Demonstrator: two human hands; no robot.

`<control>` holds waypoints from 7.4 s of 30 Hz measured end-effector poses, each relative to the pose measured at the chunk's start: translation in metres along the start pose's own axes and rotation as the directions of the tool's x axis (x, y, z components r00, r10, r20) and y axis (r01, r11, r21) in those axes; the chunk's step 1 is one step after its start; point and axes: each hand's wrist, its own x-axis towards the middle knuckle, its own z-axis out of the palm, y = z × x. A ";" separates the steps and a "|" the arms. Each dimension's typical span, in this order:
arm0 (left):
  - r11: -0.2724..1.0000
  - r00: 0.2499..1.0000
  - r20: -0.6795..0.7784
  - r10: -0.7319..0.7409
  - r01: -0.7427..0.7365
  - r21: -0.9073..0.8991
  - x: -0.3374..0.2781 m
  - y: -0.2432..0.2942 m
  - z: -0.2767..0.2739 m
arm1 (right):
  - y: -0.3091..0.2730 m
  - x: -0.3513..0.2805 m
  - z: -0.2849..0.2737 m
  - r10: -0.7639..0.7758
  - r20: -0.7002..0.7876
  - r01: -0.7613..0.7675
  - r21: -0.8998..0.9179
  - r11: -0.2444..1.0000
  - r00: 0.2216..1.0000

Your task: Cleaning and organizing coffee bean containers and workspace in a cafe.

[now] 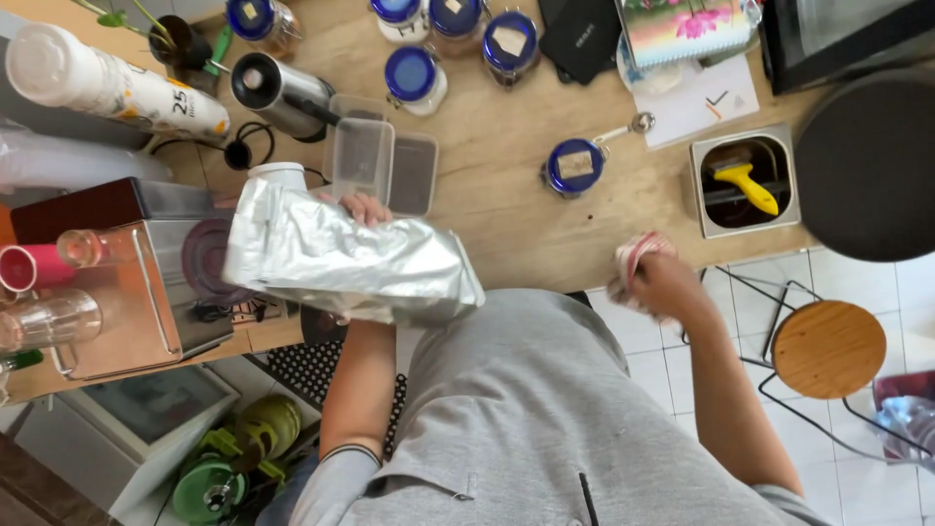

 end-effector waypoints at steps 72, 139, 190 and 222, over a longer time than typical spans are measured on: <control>-0.008 0.773 0.347 -0.531 -0.414 0.910 -0.042 -0.102 0.221 | -0.008 0.201 -0.053 0.014 0.277 -0.227 0.756 0.613 0.961; 0.409 0.995 -0.088 -0.045 0.099 0.907 -0.121 -0.119 0.210 | 0.093 0.314 0.017 -0.777 -0.074 0.311 -0.889 0.335 0.625; 0.196 0.996 0.029 0.082 -0.044 0.980 -0.044 -0.020 0.270 | -0.096 0.098 -0.122 -0.397 -0.655 0.718 0.334 0.611 0.643; 0.214 0.951 -0.029 -0.309 0.099 0.972 -0.043 -0.018 0.246 | -0.109 0.095 -0.112 -0.220 -0.478 0.500 0.605 0.619 0.850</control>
